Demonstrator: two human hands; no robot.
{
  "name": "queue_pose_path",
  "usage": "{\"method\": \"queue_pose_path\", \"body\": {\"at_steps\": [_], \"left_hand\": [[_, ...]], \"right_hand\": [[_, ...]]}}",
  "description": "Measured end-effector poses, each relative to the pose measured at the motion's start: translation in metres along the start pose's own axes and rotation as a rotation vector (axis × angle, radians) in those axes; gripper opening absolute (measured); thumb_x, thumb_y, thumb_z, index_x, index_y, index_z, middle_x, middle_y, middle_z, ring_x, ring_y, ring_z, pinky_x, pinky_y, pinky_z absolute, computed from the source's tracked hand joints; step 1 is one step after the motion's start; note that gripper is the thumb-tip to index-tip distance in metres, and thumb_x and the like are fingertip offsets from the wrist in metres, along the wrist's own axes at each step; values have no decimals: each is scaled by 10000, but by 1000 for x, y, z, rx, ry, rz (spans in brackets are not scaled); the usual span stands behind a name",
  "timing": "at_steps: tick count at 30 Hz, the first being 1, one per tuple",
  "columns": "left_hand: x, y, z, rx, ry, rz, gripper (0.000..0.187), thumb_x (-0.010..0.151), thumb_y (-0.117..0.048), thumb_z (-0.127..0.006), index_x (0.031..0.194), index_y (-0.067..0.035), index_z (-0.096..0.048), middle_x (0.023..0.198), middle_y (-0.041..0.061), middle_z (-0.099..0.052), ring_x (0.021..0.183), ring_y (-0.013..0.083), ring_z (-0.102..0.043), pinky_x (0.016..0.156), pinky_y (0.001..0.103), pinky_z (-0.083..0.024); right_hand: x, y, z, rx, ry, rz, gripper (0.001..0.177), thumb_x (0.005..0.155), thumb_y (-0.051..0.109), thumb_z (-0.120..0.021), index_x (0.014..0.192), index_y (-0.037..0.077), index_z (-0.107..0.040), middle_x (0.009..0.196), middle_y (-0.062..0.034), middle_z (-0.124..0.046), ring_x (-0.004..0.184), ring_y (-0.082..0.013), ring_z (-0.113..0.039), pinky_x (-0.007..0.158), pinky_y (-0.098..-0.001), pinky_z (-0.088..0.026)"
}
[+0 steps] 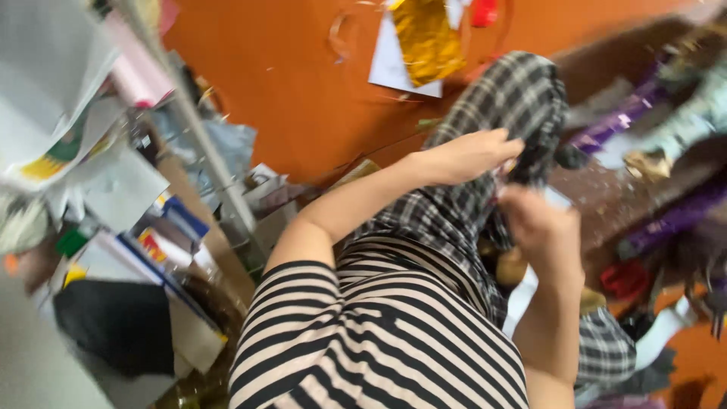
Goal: Decorating a paper-mache giraffe structure with colored paper and foil strips
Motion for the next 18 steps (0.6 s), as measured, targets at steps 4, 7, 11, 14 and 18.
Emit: {"method": "queue_pose_path", "body": {"at_steps": [4, 7, 11, 14, 18], "left_hand": [[-10, -42, 8, -188, 112, -163, 148, 1084, -154, -671, 1192, -105, -584, 1028, 193, -651, 1096, 465, -700, 897, 530, -582], [1, -25, 18, -162, -163, 12, 246, 1052, -197, -735, 1228, -199, -563, 1060, 138, -736, 1064, 402, -758, 862, 523, -599], [2, -9, 21, 58, -175, -74, 137, 1072, -201, -714, 1127, -192, -589, 999, 55, -641, 992, 300, -732, 882, 394, -596], [-1, -20, 1, -197, 87, -133, 104, 1031, -103, -767, 1073, -184, -717, 1150, 12, -566, 1156, 233, -668, 1003, 340, -539], [16, -34, 14, -400, -54, -79, 185, 1083, 4, -641, 1258, -55, -641, 1150, 139, -645, 1036, 268, -705, 916, 408, -603]], "right_hand": [[21, -75, -25, -49, -263, -169, 151, 1181, 222, -722, 1187, 359, -786, 912, 86, -752, 859, -230, -768, 791, -352, -594], [10, 5, -40, 1342, -30, -1260, 200, 974, 280, -622, 856, 144, -708, 624, 41, -528, 500, -92, -426, 435, -276, -278], [7, 10, -37, 135, 184, -294, 269, 1135, 412, -545, 1244, 217, -695, 1003, -16, -827, 838, -280, -817, 687, -452, -624], [9, -38, -26, 232, -141, -189, 164, 1049, 331, -773, 1177, 233, -743, 1072, -42, -779, 1043, -318, -761, 879, -469, -574], [11, -31, -81, 0, -141, -258, 119, 1041, 265, -622, 989, 222, -719, 728, -4, -683, 687, -257, -721, 603, -392, -563]]}}
Point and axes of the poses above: each hand's wrist, its own x-axis towards the middle knuckle, its own z-axis out of the back of the hand, y = z × x, the point moved 5 cm from there along x, towards the middle knuckle
